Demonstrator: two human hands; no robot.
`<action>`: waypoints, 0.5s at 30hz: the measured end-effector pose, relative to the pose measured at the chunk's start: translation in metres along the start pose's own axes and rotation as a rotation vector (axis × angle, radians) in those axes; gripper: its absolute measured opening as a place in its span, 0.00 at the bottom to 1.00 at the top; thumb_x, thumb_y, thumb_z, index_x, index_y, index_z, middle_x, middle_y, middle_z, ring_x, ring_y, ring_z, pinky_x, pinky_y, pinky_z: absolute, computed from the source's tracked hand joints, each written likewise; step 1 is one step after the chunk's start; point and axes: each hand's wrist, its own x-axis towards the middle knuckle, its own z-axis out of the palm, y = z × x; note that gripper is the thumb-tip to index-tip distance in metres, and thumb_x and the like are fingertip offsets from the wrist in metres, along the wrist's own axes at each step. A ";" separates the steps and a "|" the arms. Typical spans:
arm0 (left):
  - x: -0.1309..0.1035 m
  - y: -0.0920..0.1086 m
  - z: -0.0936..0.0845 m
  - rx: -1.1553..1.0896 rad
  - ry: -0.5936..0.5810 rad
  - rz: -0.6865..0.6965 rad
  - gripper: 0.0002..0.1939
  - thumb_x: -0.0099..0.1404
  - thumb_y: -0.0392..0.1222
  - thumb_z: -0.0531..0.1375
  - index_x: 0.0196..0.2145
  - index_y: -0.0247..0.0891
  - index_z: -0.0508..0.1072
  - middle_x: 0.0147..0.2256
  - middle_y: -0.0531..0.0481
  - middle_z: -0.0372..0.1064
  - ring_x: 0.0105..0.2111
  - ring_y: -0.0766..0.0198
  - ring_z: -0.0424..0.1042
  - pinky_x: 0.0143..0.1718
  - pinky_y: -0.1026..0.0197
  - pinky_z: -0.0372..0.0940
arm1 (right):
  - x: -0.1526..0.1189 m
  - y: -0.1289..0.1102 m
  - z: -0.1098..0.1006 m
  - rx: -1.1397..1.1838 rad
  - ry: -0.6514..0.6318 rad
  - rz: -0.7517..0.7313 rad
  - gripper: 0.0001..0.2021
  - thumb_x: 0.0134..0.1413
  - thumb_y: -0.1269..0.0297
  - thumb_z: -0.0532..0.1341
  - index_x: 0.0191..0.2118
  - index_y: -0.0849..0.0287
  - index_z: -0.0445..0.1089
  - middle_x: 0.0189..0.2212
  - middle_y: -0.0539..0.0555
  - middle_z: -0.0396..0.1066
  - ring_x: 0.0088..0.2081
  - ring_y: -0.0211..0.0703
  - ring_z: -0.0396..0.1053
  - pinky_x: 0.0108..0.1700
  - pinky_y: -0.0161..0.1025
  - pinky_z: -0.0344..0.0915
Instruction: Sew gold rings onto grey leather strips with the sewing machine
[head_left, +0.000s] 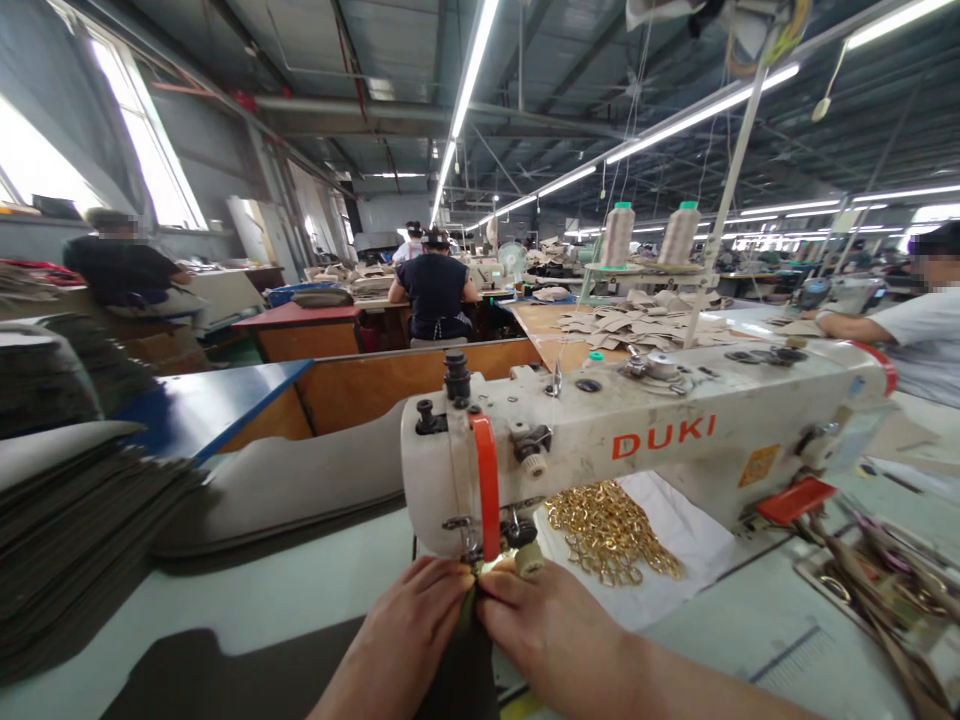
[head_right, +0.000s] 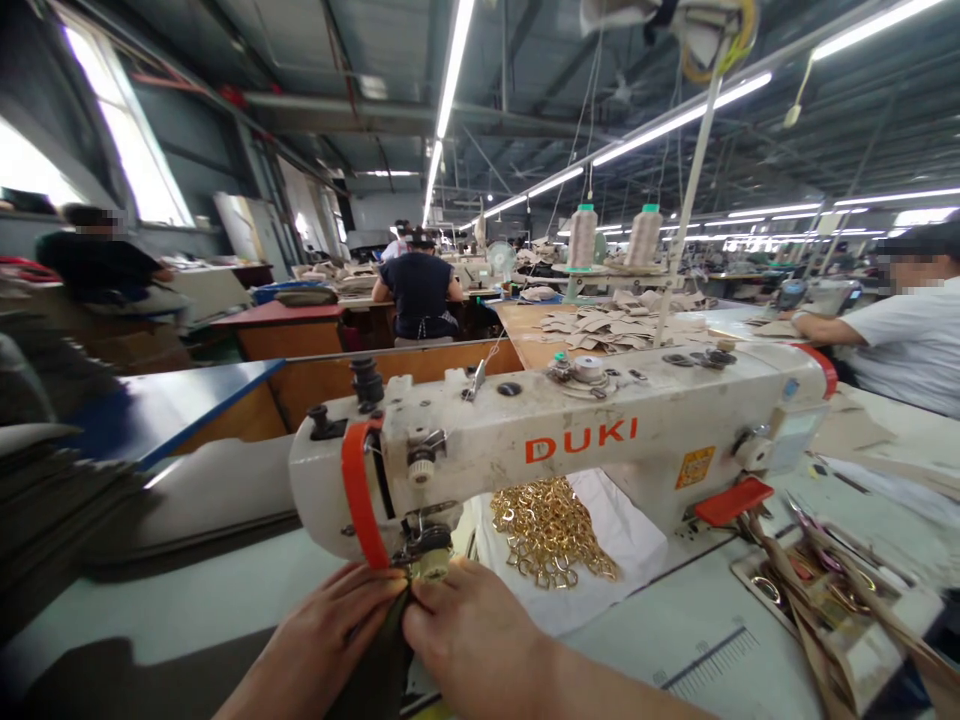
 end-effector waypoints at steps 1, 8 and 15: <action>0.000 0.000 0.000 0.000 0.008 0.007 0.13 0.68 0.37 0.51 0.33 0.41 0.75 0.31 0.51 0.78 0.33 0.63 0.78 0.35 0.64 0.75 | 0.000 0.000 -0.001 -0.002 0.000 0.002 0.03 0.58 0.72 0.60 0.38 0.62 0.65 0.39 0.55 0.69 0.38 0.46 0.65 0.42 0.42 0.63; 0.002 -0.002 0.000 0.032 0.011 0.024 0.14 0.68 0.37 0.50 0.33 0.40 0.75 0.30 0.49 0.79 0.31 0.62 0.78 0.34 0.63 0.76 | 0.002 -0.001 -0.007 -0.004 0.007 0.008 0.01 0.59 0.73 0.59 0.37 0.62 0.66 0.38 0.55 0.70 0.36 0.45 0.65 0.40 0.41 0.63; 0.003 0.001 -0.001 0.019 0.007 -0.022 0.13 0.66 0.36 0.51 0.32 0.41 0.74 0.29 0.50 0.78 0.30 0.61 0.78 0.32 0.63 0.75 | 0.001 -0.002 -0.003 -0.004 0.013 0.012 0.02 0.59 0.73 0.59 0.38 0.63 0.66 0.39 0.57 0.69 0.38 0.46 0.66 0.41 0.42 0.64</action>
